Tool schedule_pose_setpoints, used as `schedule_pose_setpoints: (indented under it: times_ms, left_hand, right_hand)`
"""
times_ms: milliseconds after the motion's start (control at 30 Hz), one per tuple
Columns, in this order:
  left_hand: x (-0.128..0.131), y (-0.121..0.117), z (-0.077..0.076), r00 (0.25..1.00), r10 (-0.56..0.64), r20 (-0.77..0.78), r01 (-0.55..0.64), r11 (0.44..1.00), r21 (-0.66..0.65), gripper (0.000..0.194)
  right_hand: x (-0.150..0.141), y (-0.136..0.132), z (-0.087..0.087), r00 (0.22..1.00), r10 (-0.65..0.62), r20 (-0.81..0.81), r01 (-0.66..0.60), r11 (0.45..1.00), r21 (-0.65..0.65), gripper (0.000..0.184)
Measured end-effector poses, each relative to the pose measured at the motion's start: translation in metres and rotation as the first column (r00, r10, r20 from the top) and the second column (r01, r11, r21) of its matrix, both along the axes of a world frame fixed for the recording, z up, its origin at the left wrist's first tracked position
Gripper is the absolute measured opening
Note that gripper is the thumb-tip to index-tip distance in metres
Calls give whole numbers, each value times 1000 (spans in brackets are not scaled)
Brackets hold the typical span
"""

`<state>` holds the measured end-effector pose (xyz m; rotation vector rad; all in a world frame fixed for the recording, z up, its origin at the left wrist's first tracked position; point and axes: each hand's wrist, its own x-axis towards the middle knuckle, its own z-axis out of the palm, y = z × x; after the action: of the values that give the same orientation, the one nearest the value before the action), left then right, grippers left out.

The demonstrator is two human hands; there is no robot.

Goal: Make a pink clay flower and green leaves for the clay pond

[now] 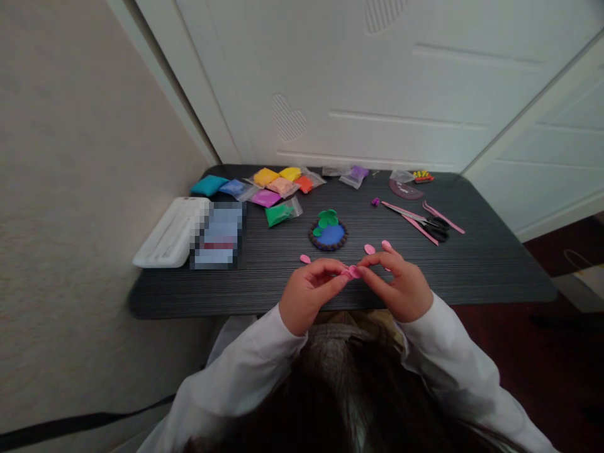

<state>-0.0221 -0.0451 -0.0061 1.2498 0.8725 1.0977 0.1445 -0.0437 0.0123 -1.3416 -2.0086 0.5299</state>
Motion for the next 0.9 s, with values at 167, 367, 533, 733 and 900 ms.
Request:
schedule_pose_setpoints:
  times_ms: [167,367,533,733,900]
  left_hand:
    - [0,-2,4,998,10,-56,-10,1000,-5,11]
    - [2,-5,4,1000,18,21,-16,996,-85,10]
    - [7,-11,6,976,89,201,-50,980,-191,9]
    - [11,-19,15,965,90,245,-28,969,-244,8]
    - [9,-22,19,976,91,199,-48,977,-210,7]
  right_hand:
    - [-3,-3,6,999,52,0,-52,999,16,9]
    - [-3,-7,6,993,7,-116,-8,1000,-13,13]
    - [-9,-17,3,959,-43,-281,21,997,-81,18]
    - [-16,-25,4,926,-79,-370,41,993,-109,10]
    - [-13,-27,12,919,-106,-381,63,990,-122,8]
